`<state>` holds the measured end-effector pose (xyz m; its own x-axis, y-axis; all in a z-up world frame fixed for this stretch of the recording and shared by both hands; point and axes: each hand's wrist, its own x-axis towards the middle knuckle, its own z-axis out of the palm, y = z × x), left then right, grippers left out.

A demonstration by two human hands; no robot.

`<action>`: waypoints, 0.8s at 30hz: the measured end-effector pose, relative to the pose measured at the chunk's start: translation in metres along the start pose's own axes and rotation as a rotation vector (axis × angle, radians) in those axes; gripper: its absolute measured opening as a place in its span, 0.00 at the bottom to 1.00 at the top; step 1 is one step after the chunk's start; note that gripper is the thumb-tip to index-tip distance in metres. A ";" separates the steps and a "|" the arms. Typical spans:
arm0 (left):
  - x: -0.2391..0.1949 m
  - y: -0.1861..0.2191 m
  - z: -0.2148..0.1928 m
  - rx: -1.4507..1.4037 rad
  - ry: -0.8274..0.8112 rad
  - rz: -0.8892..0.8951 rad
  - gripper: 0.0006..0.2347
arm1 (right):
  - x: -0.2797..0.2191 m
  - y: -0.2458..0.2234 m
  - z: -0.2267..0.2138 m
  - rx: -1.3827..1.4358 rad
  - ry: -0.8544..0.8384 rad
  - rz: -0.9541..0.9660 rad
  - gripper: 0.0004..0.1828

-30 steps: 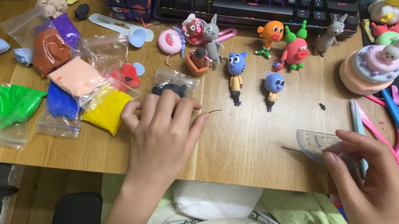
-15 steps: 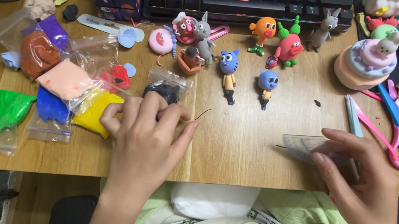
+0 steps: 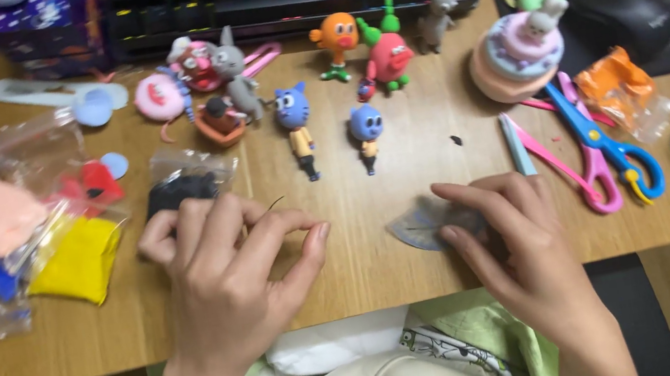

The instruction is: Assembling and detailing small clay figures using various crafting tools

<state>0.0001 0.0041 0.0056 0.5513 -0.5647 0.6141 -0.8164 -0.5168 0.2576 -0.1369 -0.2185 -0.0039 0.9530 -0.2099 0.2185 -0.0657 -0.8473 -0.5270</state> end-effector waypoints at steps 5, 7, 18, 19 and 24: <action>-0.008 -0.002 0.007 -0.025 -0.014 -0.006 0.05 | -0.002 -0.006 0.000 -0.093 0.009 -0.032 0.19; -0.009 -0.002 0.006 -0.025 0.002 0.014 0.06 | -0.008 -0.009 -0.002 -0.167 0.131 -0.121 0.17; -0.009 -0.002 0.004 -0.051 -0.020 0.027 0.06 | -0.022 -0.025 0.013 -0.505 -0.029 -0.304 0.35; -0.010 -0.002 0.003 -0.049 -0.025 0.016 0.06 | -0.022 -0.025 0.013 -0.522 -0.028 -0.316 0.35; -0.010 -0.003 0.004 -0.039 -0.024 0.014 0.06 | -0.024 -0.025 0.012 -0.542 -0.017 -0.336 0.36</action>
<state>-0.0025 0.0087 -0.0044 0.5433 -0.5869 0.6003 -0.8298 -0.4837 0.2781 -0.1541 -0.1868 -0.0059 0.9518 0.1147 0.2845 0.1018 -0.9930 0.0597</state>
